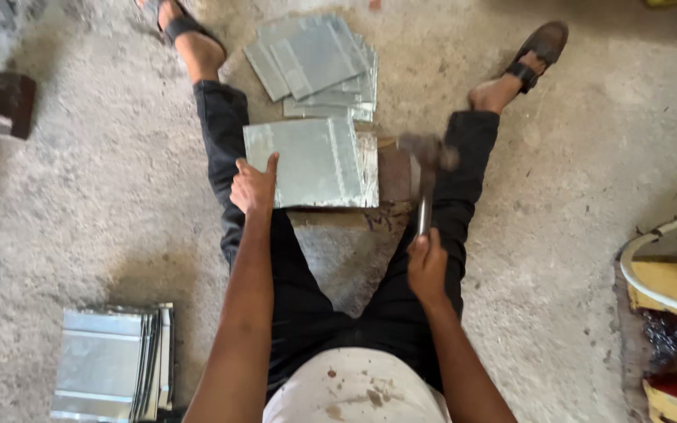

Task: The person sits on the floor and uses a hammer to strike a metal sheet placed on a wooden block. They repeatedly hit the sheet, flip it over to work on the other side, and then stack the finished pieces with others nearby.

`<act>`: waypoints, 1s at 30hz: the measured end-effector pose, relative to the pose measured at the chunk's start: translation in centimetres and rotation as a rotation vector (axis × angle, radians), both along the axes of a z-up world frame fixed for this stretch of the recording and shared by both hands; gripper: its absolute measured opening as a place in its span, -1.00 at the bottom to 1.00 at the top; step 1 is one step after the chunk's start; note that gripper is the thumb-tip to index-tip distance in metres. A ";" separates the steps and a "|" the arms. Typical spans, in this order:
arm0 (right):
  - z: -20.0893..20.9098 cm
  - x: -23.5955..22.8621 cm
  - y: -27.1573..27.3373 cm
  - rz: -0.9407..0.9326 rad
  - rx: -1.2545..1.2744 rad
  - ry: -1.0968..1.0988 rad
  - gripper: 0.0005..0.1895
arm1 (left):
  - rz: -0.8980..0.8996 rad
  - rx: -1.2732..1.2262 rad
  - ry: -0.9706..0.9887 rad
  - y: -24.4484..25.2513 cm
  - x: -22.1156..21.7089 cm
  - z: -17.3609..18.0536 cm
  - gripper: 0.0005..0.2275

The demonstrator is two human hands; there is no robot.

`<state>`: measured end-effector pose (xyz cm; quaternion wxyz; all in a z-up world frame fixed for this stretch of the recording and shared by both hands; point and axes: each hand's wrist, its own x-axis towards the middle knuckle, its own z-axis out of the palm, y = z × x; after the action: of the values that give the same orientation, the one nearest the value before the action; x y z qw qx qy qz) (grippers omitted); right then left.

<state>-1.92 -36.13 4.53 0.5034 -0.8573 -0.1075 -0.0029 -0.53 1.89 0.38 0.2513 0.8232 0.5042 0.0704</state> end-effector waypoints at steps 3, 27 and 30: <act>-1.1 0.9 0.2 0.138 -0.163 -0.053 -0.60 | 0.000 0.001 0.001 0.2 0.3 0.1 -0.26; -8.5 1.6 -1.7 0.176 -0.265 -0.051 -0.59 | 0.083 0.000 -0.025 1.2 0.9 -2.7 -0.29; -11.2 2.7 -4.4 0.194 -0.114 0.091 -0.44 | 0.108 -0.010 -0.152 1.9 1.0 -4.6 -0.39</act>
<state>0.83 -40.50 -6.66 0.4562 -0.8693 -0.1671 0.0911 0.50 3.79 -4.26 0.2889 0.7859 0.5275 0.1435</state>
